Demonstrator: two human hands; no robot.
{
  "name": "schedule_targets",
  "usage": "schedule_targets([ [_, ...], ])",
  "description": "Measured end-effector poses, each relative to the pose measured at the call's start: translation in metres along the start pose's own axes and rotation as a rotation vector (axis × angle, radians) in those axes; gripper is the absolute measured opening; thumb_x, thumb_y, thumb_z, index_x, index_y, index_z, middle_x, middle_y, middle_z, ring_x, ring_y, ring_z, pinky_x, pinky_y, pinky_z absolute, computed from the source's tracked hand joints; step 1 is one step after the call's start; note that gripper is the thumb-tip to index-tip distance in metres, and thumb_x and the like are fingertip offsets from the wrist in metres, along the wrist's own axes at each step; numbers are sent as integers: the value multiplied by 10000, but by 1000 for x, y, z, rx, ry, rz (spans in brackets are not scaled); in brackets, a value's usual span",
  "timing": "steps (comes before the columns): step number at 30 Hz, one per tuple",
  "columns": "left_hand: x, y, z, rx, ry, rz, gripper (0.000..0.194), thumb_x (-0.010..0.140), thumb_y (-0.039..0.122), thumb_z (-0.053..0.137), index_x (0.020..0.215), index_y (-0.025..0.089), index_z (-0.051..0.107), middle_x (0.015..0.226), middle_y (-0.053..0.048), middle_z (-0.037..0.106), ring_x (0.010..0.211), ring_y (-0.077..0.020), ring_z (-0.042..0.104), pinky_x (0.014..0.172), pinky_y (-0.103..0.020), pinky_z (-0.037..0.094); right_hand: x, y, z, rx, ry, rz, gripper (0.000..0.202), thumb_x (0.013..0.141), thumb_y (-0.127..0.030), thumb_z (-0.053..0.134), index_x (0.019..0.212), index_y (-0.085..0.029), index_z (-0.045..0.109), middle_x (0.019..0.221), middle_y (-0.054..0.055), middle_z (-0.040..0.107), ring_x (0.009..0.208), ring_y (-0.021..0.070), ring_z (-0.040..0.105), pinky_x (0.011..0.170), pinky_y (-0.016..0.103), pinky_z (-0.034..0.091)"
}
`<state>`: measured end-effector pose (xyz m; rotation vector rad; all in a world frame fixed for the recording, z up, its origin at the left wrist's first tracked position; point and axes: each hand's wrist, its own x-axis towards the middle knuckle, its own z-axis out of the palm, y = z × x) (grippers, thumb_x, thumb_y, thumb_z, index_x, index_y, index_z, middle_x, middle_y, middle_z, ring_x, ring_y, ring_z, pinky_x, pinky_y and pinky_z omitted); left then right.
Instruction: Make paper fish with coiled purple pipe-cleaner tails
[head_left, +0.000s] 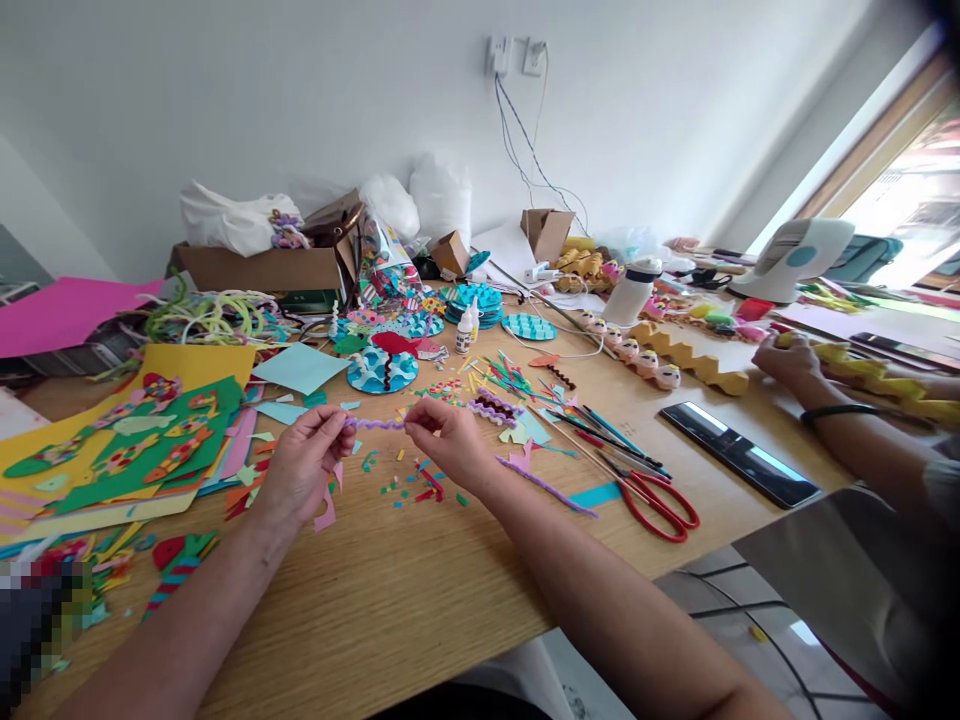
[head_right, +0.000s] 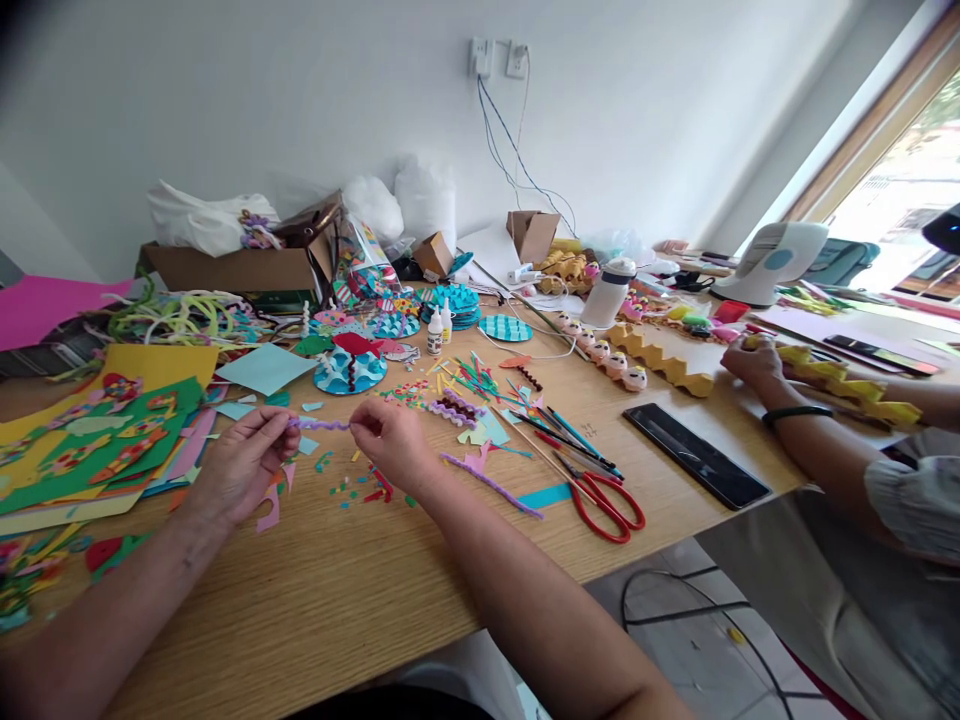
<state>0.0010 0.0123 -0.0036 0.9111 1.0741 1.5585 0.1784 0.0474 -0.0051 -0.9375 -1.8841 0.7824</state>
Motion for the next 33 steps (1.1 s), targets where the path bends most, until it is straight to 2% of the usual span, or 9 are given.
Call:
schedule_targets([
  [8, -3, 4, 2, -134, -38, -58, 263, 619, 343, 724, 734, 119, 650, 623, -23, 610, 540, -100, 532, 466, -185, 419, 2, 7, 1, 263, -13, 134, 41, 699, -206, 537, 696, -166, 549, 601, -34, 528, 543, 84, 480, 530, 208, 375],
  [17, -2, 3, 0, -181, -87, -103, 216, 576, 200, 764, 748, 142, 647, 625, -2, 610, 529, -70, 521, 469, -150, 429, 1, 3, -1, 515, -48, 219, 61, 677, -212, 557, 714, -163, 556, 625, -30, 569, 570, 76, 511, 570, 212, 395],
  [33, 3, 1, -4, -330, -127, -137, 192, 545, 128, 782, 693, 149, 663, 573, 2, 588, 494, -55, 501, 443, -127, 428, 0, 1, 1, 572, -60, 234, 43, 671, -201, 573, 687, -165, 557, 589, -39, 561, 550, 72, 493, 549, 208, 378],
])
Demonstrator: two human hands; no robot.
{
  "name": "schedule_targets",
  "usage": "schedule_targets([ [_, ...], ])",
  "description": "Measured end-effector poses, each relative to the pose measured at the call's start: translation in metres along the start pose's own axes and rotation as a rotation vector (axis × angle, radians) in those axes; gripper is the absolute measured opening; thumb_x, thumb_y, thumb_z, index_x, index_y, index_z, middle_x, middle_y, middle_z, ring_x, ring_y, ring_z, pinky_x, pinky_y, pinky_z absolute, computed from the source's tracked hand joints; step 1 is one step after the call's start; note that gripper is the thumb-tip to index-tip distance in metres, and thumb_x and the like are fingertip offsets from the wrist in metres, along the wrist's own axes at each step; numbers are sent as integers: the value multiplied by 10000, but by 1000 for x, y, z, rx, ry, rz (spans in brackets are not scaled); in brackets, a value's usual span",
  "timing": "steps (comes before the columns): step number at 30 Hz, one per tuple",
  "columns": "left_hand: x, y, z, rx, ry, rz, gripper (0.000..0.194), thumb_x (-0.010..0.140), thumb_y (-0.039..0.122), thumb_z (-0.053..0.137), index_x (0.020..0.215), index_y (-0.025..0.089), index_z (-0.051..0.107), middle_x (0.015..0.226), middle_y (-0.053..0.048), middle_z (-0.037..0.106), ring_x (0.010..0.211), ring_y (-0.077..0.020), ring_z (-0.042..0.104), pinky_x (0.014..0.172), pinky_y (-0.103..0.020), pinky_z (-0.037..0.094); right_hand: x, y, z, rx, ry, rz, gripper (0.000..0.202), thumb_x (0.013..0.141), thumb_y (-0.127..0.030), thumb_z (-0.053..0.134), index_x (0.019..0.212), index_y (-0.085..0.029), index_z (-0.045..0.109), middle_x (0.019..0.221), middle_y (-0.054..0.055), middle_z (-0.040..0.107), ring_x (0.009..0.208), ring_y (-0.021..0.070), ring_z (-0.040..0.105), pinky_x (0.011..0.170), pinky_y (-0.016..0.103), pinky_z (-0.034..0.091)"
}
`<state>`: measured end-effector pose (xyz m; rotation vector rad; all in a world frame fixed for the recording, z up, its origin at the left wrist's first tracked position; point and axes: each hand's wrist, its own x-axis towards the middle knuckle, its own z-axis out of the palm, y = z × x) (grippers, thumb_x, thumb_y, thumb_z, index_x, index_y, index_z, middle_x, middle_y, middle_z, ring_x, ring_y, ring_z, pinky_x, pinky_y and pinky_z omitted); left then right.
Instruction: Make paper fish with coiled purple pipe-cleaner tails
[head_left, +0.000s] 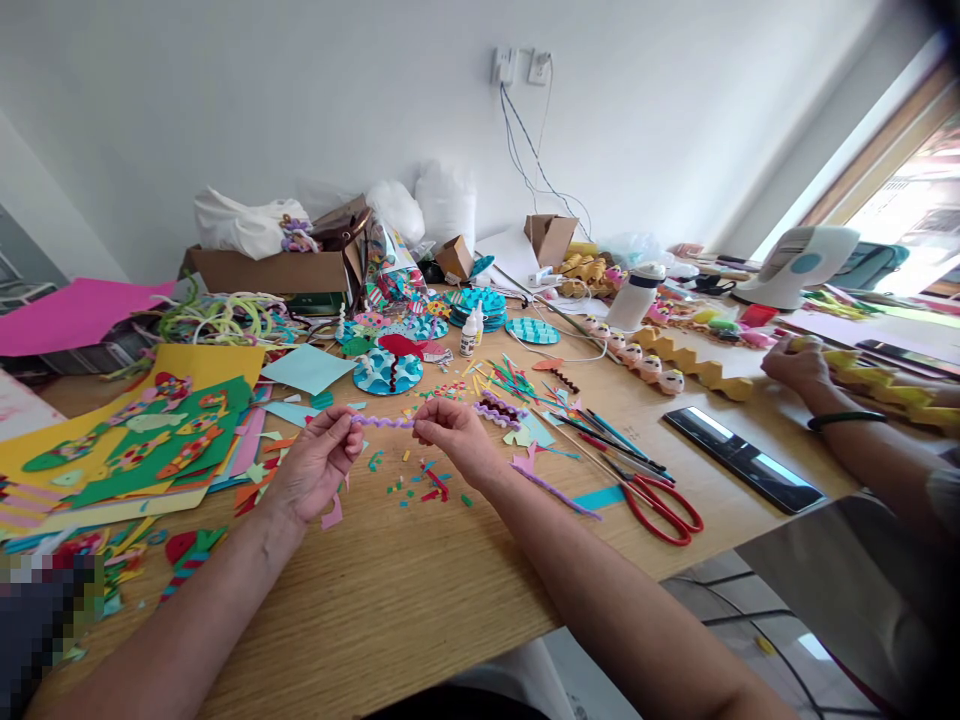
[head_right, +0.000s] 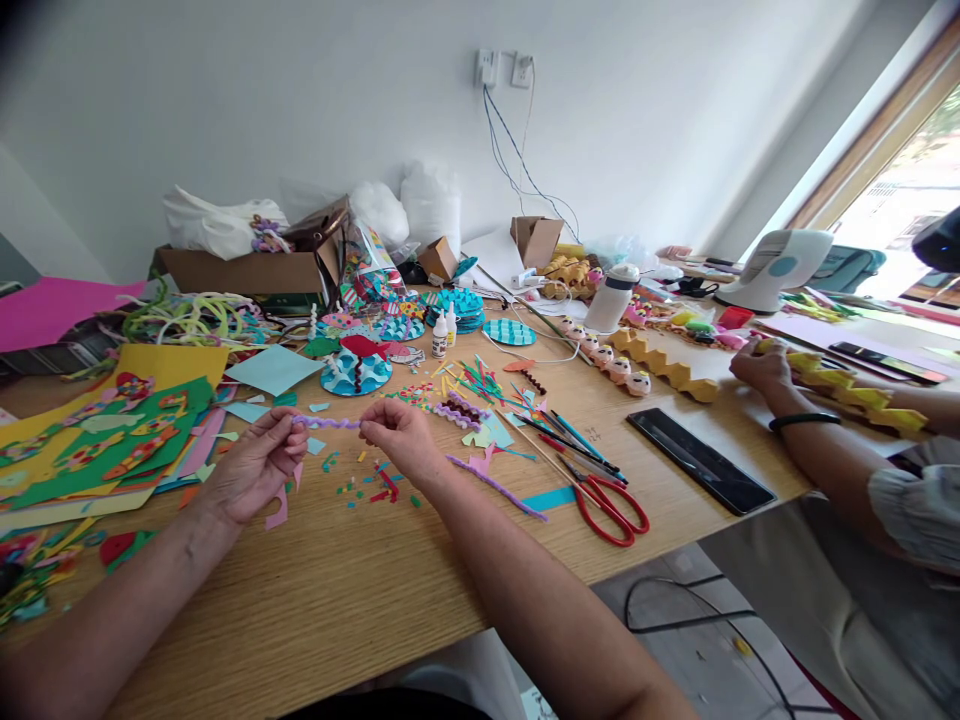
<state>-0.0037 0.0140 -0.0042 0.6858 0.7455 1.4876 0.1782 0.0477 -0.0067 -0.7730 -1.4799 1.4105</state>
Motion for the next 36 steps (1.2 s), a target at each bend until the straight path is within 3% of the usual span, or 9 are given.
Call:
schedule_targets([
  [17, 1, 1, 2, 40, 82, -36, 90, 661, 89, 688, 660, 162, 637, 524, 33, 510, 466, -45, 477, 418, -117, 422, 2, 6, 3, 80, -11, 28, 88, 641, -219, 608, 668, -174, 537, 578, -44, 568, 531, 64, 497, 549, 202, 401],
  [28, 0, 0, 0, -6, 11, 15, 165, 581, 119, 761, 697, 162, 651, 574, 16, 579, 483, -56, 492, 438, -133, 440, -1, 6, 4, 89, -28, 41, 105, 636, -228, 613, 679, -166, 540, 580, -45, 568, 527, 65, 494, 550, 205, 393],
  [36, 0, -1, -1, -47, -24, -19, 128, 622, 91, 724, 721, 136, 656, 597, -5, 599, 507, -53, 516, 462, -124, 450, -2, 3, 4, 74, -47, 38, 105, 638, -236, 609, 663, -171, 531, 583, -42, 564, 529, 69, 488, 537, 205, 389],
])
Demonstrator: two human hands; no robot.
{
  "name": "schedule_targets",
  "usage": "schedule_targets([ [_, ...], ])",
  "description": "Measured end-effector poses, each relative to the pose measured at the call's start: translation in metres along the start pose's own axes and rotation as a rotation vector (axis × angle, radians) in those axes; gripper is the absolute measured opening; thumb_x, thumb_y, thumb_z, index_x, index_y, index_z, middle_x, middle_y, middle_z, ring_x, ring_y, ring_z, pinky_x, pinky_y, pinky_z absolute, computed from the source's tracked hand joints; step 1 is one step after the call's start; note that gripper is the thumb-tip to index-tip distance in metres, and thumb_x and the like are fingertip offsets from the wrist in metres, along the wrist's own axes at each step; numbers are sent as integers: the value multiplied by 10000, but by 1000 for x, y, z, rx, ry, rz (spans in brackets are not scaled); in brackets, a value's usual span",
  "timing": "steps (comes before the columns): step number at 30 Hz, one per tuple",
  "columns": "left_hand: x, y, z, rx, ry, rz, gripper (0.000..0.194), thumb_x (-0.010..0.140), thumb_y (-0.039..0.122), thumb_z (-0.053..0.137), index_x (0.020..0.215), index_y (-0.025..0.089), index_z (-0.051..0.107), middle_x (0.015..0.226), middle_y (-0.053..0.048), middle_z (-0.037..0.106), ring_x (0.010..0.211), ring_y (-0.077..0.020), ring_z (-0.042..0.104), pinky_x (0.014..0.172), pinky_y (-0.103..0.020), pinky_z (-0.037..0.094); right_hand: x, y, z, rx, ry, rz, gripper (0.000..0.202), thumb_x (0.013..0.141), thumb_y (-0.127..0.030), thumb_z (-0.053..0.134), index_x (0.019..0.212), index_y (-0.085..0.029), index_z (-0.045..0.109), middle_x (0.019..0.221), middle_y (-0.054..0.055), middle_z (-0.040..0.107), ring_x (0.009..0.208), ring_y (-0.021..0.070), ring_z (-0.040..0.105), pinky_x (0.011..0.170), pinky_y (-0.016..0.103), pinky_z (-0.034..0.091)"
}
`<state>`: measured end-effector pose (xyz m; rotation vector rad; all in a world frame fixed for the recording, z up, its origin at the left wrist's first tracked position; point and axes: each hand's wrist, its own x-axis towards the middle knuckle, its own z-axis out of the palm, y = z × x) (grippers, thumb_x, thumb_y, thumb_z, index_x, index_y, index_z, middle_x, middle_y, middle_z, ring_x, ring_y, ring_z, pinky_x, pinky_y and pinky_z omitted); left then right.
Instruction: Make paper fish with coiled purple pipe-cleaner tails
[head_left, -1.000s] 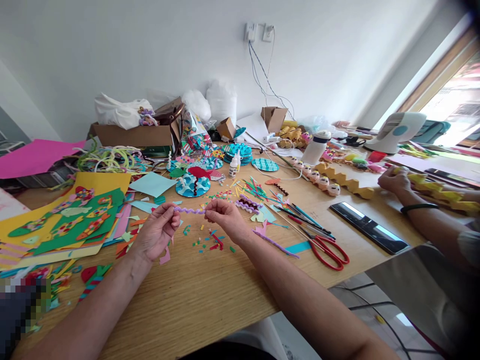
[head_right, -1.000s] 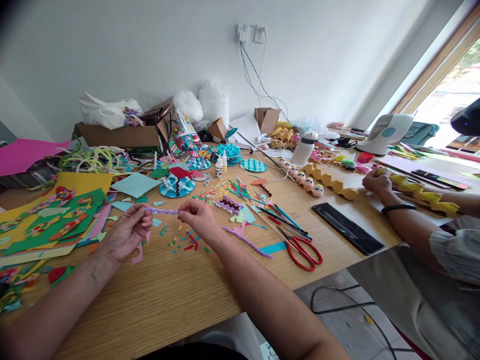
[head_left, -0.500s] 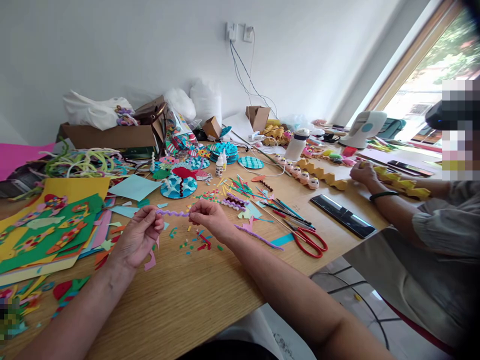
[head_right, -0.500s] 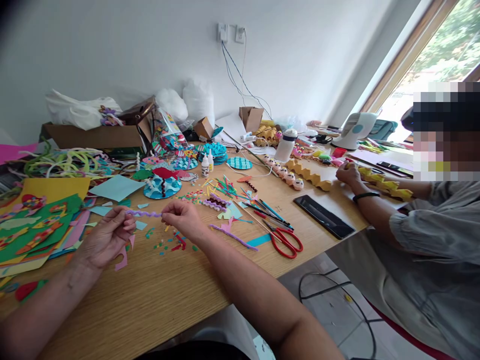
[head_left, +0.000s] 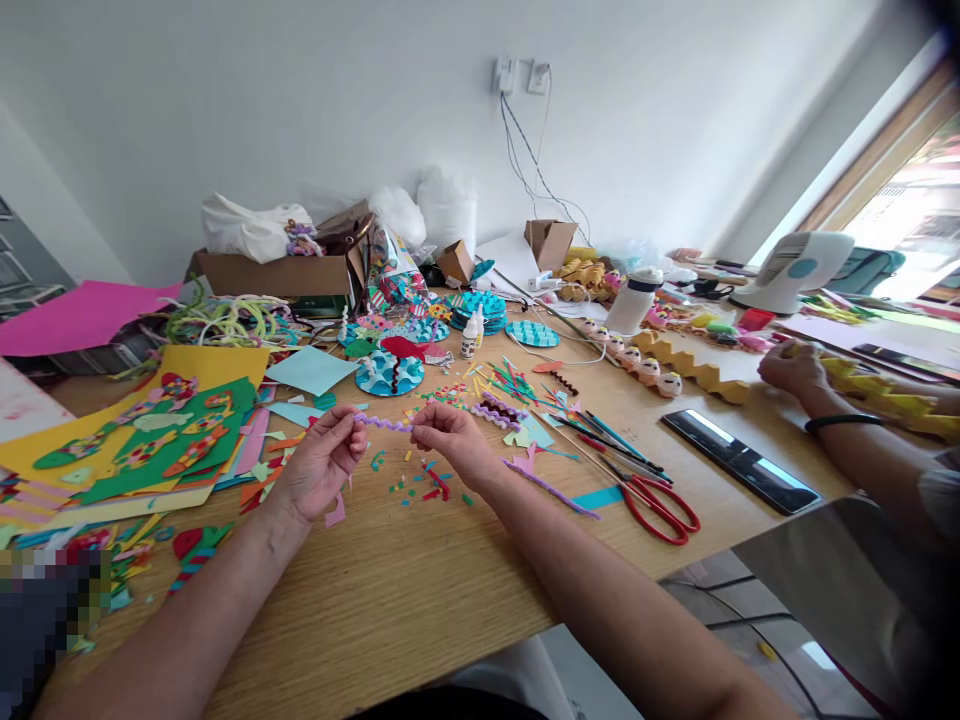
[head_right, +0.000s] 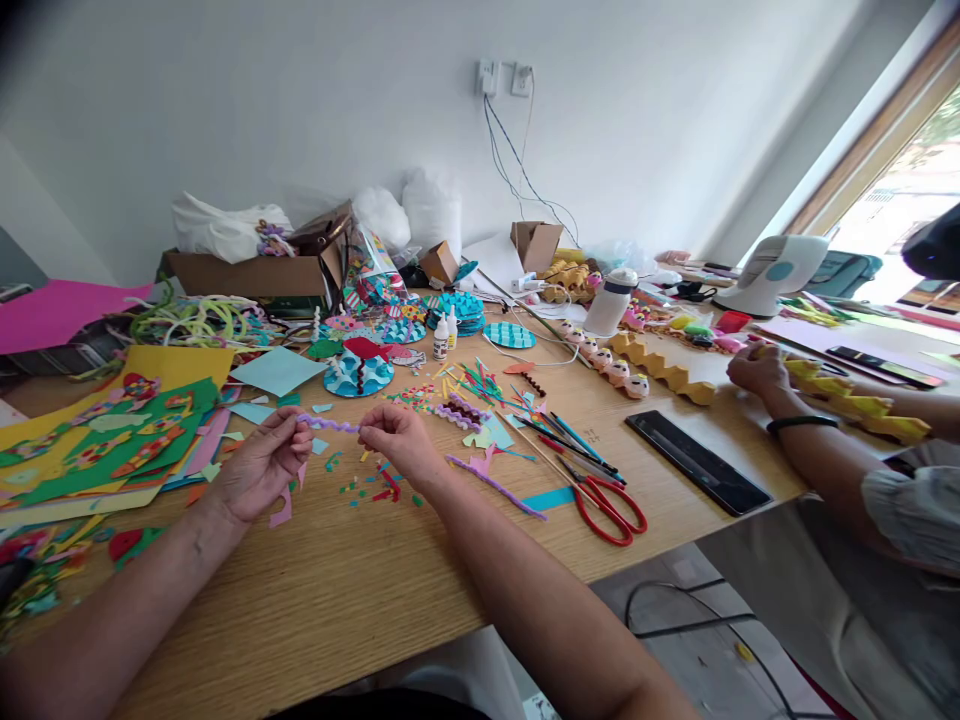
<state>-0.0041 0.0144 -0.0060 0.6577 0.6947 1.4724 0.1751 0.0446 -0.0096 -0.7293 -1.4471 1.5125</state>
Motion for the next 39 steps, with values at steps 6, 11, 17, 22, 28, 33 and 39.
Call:
schedule_targets([
  [6, -5, 1, 3, 39, -33, -27, 184, 674, 128, 697, 842, 171, 636, 644, -1, 609, 537, -62, 535, 487, -136, 462, 2, -7, -8, -47, 51, -36, 104, 640, -250, 611, 674, -175, 548, 579, -44, 563, 532, 73, 501, 547, 212, 399],
  [11, -10, -3, 6, 121, -60, -115, 309, 677, 207, 706, 969, 188, 608, 753, -27, 641, 601, -99, 579, 521, -181, 495, 1, -27, -55, -276, 311, -102, 94, 666, -257, 578, 712, -179, 553, 615, -32, 589, 559, 87, 532, 557, 216, 415],
  [17, -13, -9, 9, 197, -50, -188, 273, 621, 191, 741, 870, 156, 635, 680, -14, 620, 555, -95, 557, 495, -177, 480, -7, -23, -119, -805, 548, 69, 60, 674, -184, 534, 692, -164, 587, 610, -12, 610, 576, 115, 558, 574, 236, 429],
  [22, -12, -11, 8, 222, -36, -202, 244, 607, 194, 745, 830, 151, 656, 672, -20, 622, 564, -99, 559, 506, -181, 484, -11, -14, -131, -1025, 572, 157, 110, 669, -159, 545, 717, -173, 643, 639, -5, 639, 630, 134, 568, 596, 238, 404],
  [28, -10, -12, 6, 265, -18, -200, 229, 600, 181, 739, 814, 150, 664, 674, -22, 627, 568, -100, 563, 511, -179, 488, -12, -15, -130, -1276, 518, 265, 143, 717, -183, 544, 773, -192, 675, 740, 32, 670, 750, 169, 586, 631, 249, 382],
  [33, -10, -14, 1, 331, -47, -192, 255, 593, 222, 758, 822, 158, 665, 693, -20, 627, 588, -99, 566, 523, -169, 491, -24, -29, -123, -1447, 408, 309, 183, 765, -248, 543, 883, -190, 671, 940, 92, 661, 879, 221, 578, 661, 277, 370],
  [39, -8, -15, 0, 368, -61, -182, 285, 574, 253, 776, 820, 163, 665, 691, -17, 626, 598, -94, 565, 539, -159, 495, -68, -46, -98, -1577, 151, 353, 130, 748, -254, 566, 808, -200, 668, 847, 87, 669, 796, 216, 591, 614, 269, 356],
])
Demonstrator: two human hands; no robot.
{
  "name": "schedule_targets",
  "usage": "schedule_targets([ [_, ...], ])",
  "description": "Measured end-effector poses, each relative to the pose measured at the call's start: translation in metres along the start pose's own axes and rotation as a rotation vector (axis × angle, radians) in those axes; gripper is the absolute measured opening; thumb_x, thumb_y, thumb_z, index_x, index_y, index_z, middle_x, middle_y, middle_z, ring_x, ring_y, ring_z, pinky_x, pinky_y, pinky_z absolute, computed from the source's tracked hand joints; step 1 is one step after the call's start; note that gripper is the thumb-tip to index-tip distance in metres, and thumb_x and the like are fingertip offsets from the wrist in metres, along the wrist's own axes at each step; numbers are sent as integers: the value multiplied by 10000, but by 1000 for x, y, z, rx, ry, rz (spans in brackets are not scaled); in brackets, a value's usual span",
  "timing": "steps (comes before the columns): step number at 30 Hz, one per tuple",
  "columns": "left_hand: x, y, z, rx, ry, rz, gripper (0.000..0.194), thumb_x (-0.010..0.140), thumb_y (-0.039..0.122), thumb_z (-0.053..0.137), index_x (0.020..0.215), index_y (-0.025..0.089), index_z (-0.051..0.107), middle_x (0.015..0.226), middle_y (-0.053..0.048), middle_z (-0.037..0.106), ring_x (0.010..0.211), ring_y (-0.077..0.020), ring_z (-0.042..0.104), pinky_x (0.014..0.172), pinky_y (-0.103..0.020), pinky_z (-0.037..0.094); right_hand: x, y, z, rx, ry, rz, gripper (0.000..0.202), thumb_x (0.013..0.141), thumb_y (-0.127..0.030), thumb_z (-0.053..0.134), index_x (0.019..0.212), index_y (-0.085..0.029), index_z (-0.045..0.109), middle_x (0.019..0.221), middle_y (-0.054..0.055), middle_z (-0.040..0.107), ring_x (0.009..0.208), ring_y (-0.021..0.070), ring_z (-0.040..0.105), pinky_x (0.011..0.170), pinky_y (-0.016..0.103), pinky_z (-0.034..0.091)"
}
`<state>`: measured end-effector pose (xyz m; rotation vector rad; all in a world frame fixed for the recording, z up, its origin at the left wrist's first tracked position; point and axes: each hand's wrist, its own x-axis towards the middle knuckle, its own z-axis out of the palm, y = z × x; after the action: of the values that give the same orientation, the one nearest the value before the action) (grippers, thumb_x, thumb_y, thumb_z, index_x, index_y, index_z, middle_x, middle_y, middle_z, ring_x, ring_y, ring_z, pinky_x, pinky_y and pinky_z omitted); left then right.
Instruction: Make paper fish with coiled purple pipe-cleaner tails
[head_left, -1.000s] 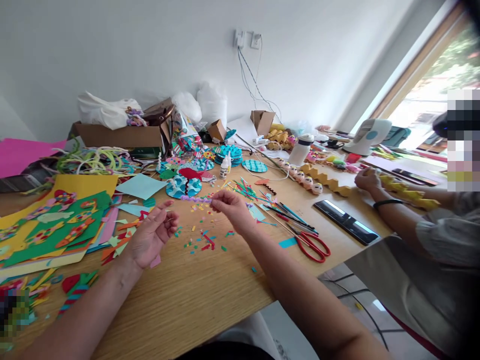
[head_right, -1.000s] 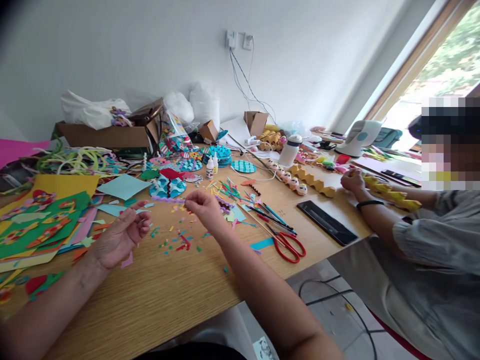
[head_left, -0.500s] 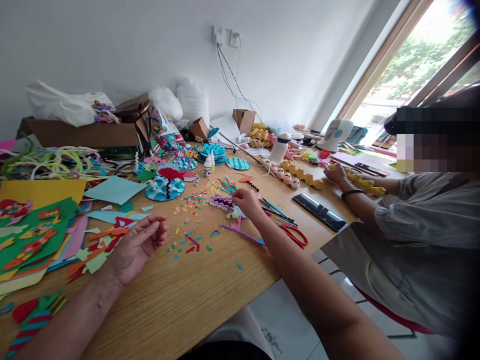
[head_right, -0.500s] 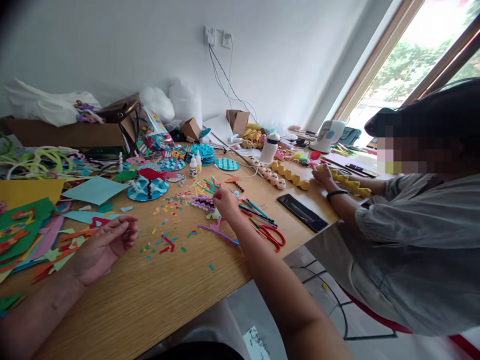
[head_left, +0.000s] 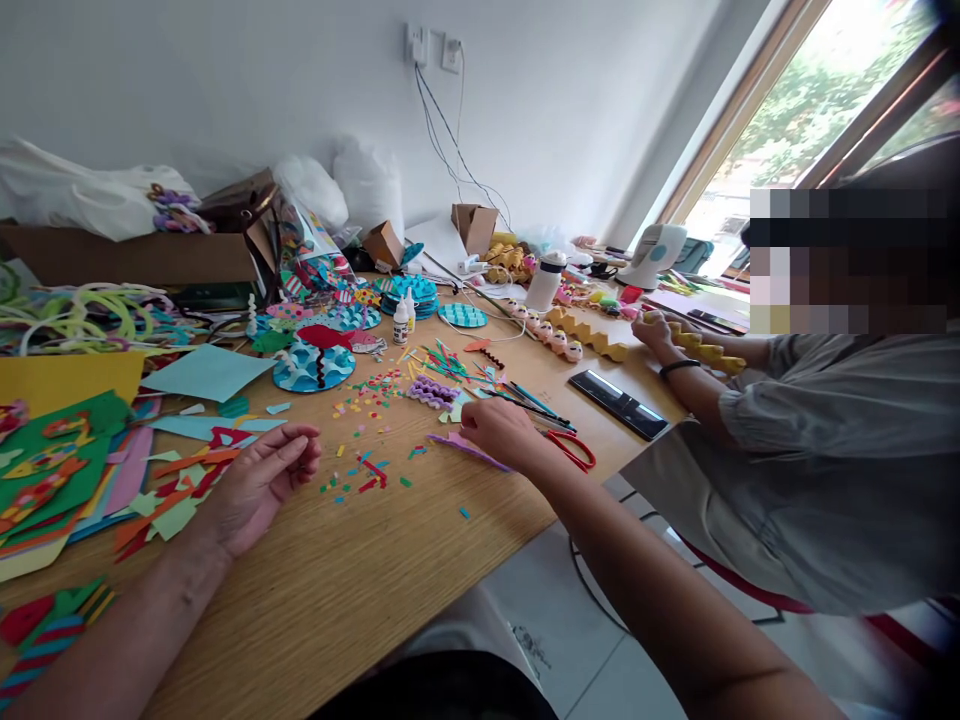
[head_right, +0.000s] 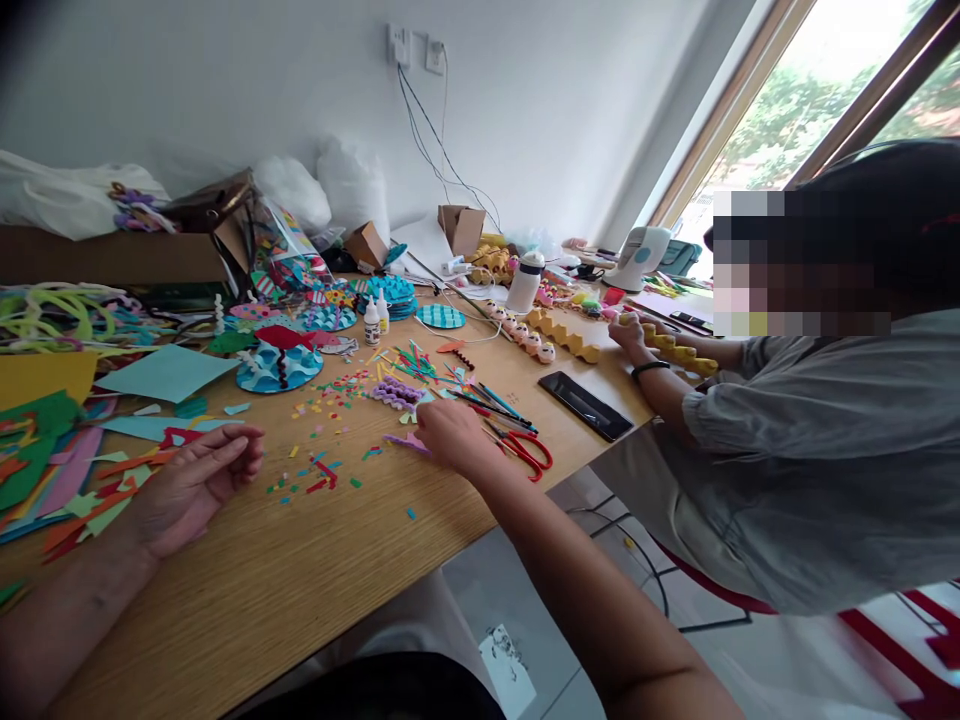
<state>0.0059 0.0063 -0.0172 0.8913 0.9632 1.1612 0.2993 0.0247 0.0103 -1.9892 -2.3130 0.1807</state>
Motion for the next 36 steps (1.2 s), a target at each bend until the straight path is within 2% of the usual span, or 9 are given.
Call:
schedule_targets([
  [5, -1, 1, 1, 23, 8, 25, 312, 544, 268, 793, 809, 163, 665, 684, -14, 630, 598, -92, 566, 543, -157, 496, -19, 0, 8, -67, -104, -69, 185, 801, -165, 465, 783, -140, 648, 882, 153, 662, 799, 236, 598, 592, 279, 343],
  [10, -5, 5, 7, 76, 33, 52, 285, 559, 286, 786, 789, 171, 664, 674, 0, 637, 596, -81, 569, 559, -148, 488, -25, -14, -15, -5, -75, -120, 163, 826, -178, 449, 796, -145, 606, 826, 110, 651, 750, 182, 585, 572, 245, 334],
  [12, -9, 9, 13, 107, 31, 67, 270, 575, 290, 778, 788, 171, 664, 673, 3, 639, 591, -77, 568, 563, -147, 482, -26, -28, -26, 210, -42, -200, 118, 810, -176, 469, 780, -155, 581, 758, 56, 640, 698, 140, 571, 563, 217, 340],
  [15, -18, 16, 26, 135, 6, 81, 292, 598, 288, 766, 848, 176, 666, 695, 2, 643, 599, -76, 569, 572, -153, 473, -19, -53, -30, 664, -196, -369, 61, 777, -148, 488, 737, -157, 533, 680, 1, 618, 613, 91, 556, 545, 181, 374],
  [18, -23, 20, 33, 101, -21, 120, 290, 628, 294, 745, 884, 188, 659, 702, 9, 638, 605, -77, 568, 580, -164, 467, -3, -78, -20, 919, -366, -462, 72, 758, -135, 484, 693, -153, 508, 624, -17, 590, 544, 78, 536, 514, 182, 398],
  [21, -22, 21, 31, 69, 45, 207, 212, 633, 308, 735, 770, 167, 656, 647, 12, 621, 574, -76, 556, 557, -168, 454, 14, -97, -8, 991, -438, -505, 75, 745, -140, 498, 672, -148, 511, 610, -18, 586, 518, 75, 524, 503, 191, 407],
  [25, -16, 20, 20, 57, 177, 306, 213, 591, 305, 752, 688, 153, 638, 599, 16, 603, 537, -81, 538, 517, -177, 435, 28, -112, 2, 1104, -485, -501, 25, 741, -159, 527, 722, -144, 530, 607, -23, 582, 542, 77, 532, 525, 196, 421],
  [31, -13, 15, 14, 60, 197, 339, 193, 592, 266, 746, 690, 164, 614, 584, 31, 594, 527, -81, 538, 513, -182, 425, 30, -124, 18, 1263, -462, -507, 111, 744, -221, 555, 673, -138, 540, 560, -34, 552, 478, 59, 477, 472, 183, 382],
  [36, -12, 11, 11, 38, 262, 340, 202, 588, 284, 747, 692, 169, 619, 571, 42, 583, 520, -75, 530, 502, -174, 425, 27, -125, 27, 1270, -463, -436, 98, 747, -193, 546, 663, -146, 528, 527, -49, 535, 427, 47, 444, 415, 165, 338],
])
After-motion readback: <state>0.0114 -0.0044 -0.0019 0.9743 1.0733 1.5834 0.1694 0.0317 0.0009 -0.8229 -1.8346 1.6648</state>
